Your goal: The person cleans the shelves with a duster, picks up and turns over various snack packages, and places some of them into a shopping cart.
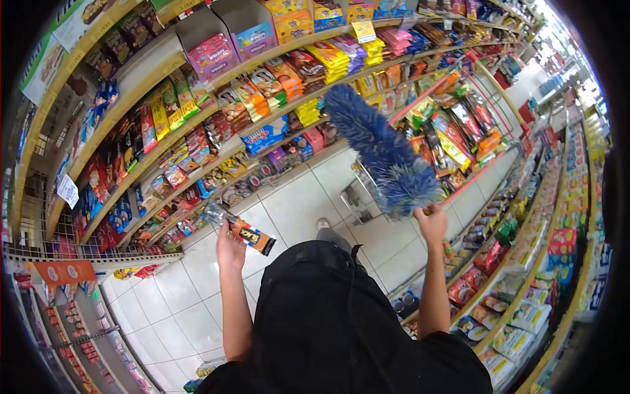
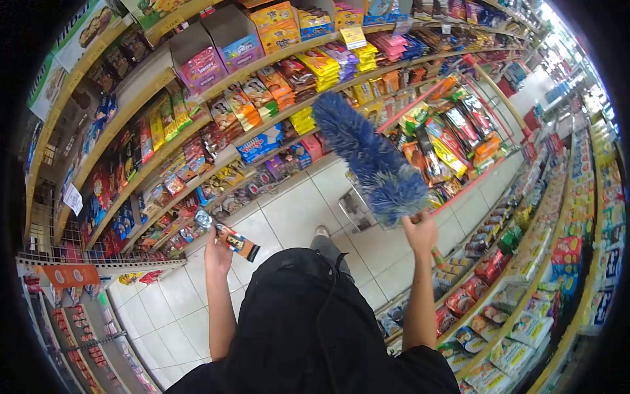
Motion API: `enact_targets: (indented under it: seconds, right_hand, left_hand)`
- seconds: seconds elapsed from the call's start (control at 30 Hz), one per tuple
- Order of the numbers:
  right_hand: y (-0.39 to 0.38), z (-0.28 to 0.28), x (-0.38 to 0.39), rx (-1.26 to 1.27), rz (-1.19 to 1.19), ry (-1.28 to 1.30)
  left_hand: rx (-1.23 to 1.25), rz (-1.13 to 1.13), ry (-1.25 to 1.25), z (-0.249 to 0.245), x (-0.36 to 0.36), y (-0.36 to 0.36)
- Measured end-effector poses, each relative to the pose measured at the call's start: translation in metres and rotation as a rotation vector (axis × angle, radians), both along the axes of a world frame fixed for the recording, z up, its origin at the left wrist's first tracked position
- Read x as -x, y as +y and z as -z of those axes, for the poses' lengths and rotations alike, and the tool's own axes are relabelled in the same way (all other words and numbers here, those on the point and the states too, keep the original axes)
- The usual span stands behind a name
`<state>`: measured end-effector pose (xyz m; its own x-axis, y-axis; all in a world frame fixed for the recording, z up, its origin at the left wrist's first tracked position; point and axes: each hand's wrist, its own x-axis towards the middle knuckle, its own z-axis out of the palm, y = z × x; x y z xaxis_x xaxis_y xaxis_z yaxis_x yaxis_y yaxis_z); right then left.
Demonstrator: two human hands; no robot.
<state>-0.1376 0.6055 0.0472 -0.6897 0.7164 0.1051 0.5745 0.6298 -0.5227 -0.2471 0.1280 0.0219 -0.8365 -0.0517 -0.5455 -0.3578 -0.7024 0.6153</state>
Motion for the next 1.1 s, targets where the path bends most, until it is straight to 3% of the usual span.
enact_targets:
  seconds: [0.13, 0.23, 0.43, 0.57, 0.6, 0.7, 0.73, 0.87, 0.97, 1.07, 1.1]
  right_hand:
    - [0.04, 0.021, 0.021, -0.065, -0.018, 0.065]
    - [0.065, 0.044, 0.029, -0.249, -0.086, 0.069]
    - [0.062, 0.05, 0.03, -0.181, 0.004, -0.041]
    - [0.064, 0.032, 0.024, -0.17, 0.035, -0.097]
    - [0.059, 0.005, 0.03, -0.116, 0.06, -0.273]
    - [0.086, -0.002, 0.014, -0.127, -0.014, -0.326]
    - [0.076, -0.036, 0.029, -0.128, -0.01, -0.293]
    - [0.066, -0.084, 0.083, 0.246, -0.138, 0.13]
    - [0.025, -0.087, 0.146, 0.301, -0.483, 0.318]
    - [-0.051, -0.092, 0.202, 0.405, -0.775, 0.273]
    - [-0.071, -0.081, 0.214, 0.545, -0.903, 0.25]
  left_hand:
    - [0.023, 0.044, -0.056, -0.024, 0.036, 0.025]
    - [0.063, 0.072, -0.055, -0.035, 0.055, 0.039]
    - [0.183, 0.143, -0.101, -0.059, 0.091, 0.063]
    - [0.195, 0.121, -0.124, -0.063, 0.103, 0.077]
    - [0.205, 0.152, -0.14, -0.062, 0.105, 0.081]
    - [0.216, 0.179, -0.161, -0.062, 0.11, 0.091]
    - [0.2, 0.178, -0.162, -0.059, 0.11, 0.092]
    - [0.225, 0.186, -0.17, -0.057, 0.116, 0.096]
    - [0.126, 0.175, -0.119, -0.05, 0.122, 0.085]
    - [0.158, 0.095, -0.037, -0.068, 0.126, 0.076]
    - [0.144, 0.083, -0.013, -0.075, 0.125, 0.07]
